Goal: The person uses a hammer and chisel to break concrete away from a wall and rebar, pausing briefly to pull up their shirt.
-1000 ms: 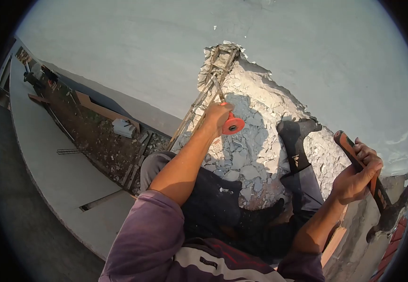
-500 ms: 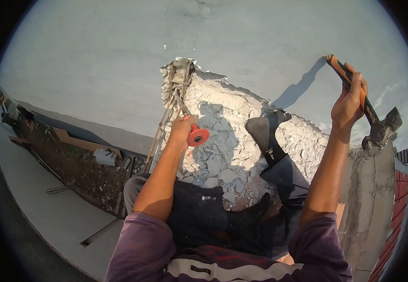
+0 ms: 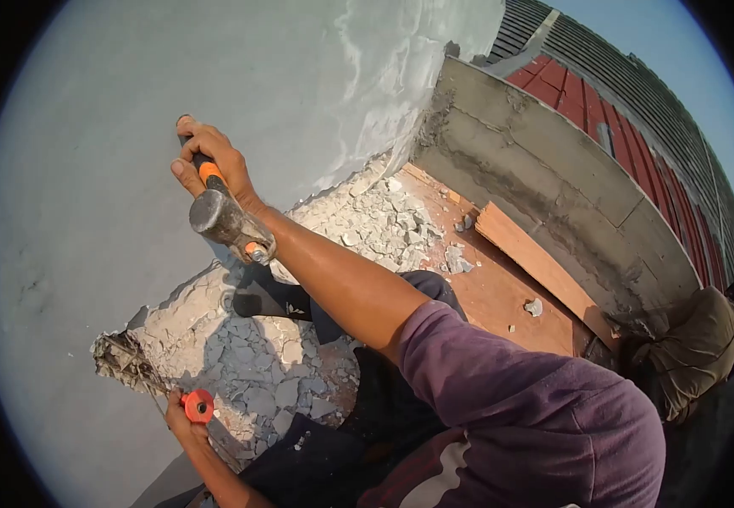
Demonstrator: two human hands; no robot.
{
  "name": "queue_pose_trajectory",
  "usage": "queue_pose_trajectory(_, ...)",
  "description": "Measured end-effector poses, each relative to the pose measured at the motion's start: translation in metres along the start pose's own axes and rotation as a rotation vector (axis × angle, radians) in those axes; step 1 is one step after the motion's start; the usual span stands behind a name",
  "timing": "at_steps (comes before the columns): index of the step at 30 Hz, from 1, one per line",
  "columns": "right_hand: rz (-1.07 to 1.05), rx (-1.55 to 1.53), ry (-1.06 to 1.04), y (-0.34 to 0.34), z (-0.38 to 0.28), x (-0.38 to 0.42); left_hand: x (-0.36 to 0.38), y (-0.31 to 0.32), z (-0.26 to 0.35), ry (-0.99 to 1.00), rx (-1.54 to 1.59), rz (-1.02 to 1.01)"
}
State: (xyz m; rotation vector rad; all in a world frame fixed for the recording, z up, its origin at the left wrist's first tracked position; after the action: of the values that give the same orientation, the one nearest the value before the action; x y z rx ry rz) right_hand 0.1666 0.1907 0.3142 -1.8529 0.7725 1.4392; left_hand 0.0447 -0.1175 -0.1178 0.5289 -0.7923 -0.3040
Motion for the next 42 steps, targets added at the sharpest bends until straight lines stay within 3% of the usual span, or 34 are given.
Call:
queue_pose_trajectory(2,-0.106,0.015,-0.013,0.004,0.004,0.011,0.002,0.001,0.001,0.009,0.001,0.015)
queue_pose_trajectory(3,-0.061,0.028,-0.107,0.003,-0.001,0.019,-0.007,-0.008,-0.001,0.03,0.029,0.029)
queue_pose_trajectory(5,-0.404,0.138,0.144,0.001,0.001,0.062,0.01,0.004,0.0,-0.007,0.019,0.085)
queue_pose_trajectory(6,-0.445,0.19,0.129,-0.005,-0.02,0.087,0.013,0.006,0.002,-0.006,-0.001,0.067)
queue_pose_trajectory(9,-0.604,0.106,0.483,-0.015,-0.044,0.203,0.019,0.007,0.005,0.041,-0.043,0.159)
queue_pose_trajectory(12,-0.473,-0.1,1.083,-0.021,-0.067,0.305,0.019,0.006,0.006,0.052,-0.097,0.113)
queue_pose_trajectory(14,-0.48,-0.201,1.389,-0.022,-0.068,0.358,0.033,0.02,0.006,0.08,-0.206,0.124)
queue_pose_trajectory(15,-0.537,-0.18,1.423,-0.025,-0.064,0.376,0.034,0.024,0.007,0.089,-0.287,0.122)
queue_pose_trajectory(17,-0.65,-0.125,1.482,-0.036,-0.055,0.402,0.042,0.037,0.001,0.079,-0.466,0.091)
queue_pose_trajectory(19,-0.818,0.237,0.705,-0.048,-0.073,0.351,0.055,0.052,0.003,0.051,-0.669,0.042)
queue_pose_trajectory(21,-0.921,0.344,0.432,-0.061,-0.105,0.295,0.038,0.053,0.001,0.262,-1.03,-0.008)
queue_pose_trajectory(22,-1.01,0.278,0.574,-0.076,-0.124,0.265,0.036,0.053,-0.01,0.35,-1.203,-0.032)
queue_pose_trajectory(24,-1.33,0.006,1.29,-0.12,-0.156,0.259,0.055,0.078,-0.016,0.367,-1.357,0.033)
queue_pose_trajectory(26,-1.707,-0.17,1.297,-0.166,-0.202,0.279,0.06,0.095,-0.029,0.392,-1.576,0.008)
queue_pose_trajectory(27,-1.741,-0.067,1.166,-0.184,-0.222,0.282,0.063,0.098,-0.039,0.291,-1.495,-0.039)
queue_pose_trajectory(28,-1.763,0.032,1.036,-0.201,-0.244,0.285,0.066,0.102,-0.047,0.334,-1.518,-0.071)
queue_pose_trajectory(30,-1.681,-0.09,1.015,-0.226,-0.27,0.304,0.066,0.109,-0.062,0.435,-1.57,-0.136)
queue_pose_trajectory(34,-1.401,-0.225,1.008,-0.245,-0.292,0.317,0.073,0.109,-0.077,0.388,-1.518,-0.099)
queue_pose_trajectory(36,-1.184,-0.155,1.409,-0.264,-0.29,0.322,0.083,0.107,-0.082,0.318,-1.513,-0.127)
queue_pose_trajectory(37,-1.06,-0.119,1.605,-0.274,-0.293,0.323,0.094,0.108,-0.078,0.39,-1.516,-0.079)
queue_pose_trajectory(40,-1.356,-0.094,1.296,-0.267,-0.297,0.3,0.143,0.109,-0.072,0.564,-1.454,0.008)
queue_pose_trajectory(42,-1.391,-0.184,1.339,-0.279,-0.298,0.312,0.179,0.104,-0.069,0.635,-1.33,-0.009)
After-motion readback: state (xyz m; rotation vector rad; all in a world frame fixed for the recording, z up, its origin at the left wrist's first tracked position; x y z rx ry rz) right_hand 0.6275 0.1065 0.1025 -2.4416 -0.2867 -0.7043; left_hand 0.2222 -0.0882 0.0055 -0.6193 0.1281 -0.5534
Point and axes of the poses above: each hand's wrist, its own x-axis away from the middle knuckle, its own y-axis out of the palm, z = x × y, the point moved 7 cm from there along -x, towards the middle knuckle, and after that the axes turned 13 degrees about -y, right-handed, at the moved point
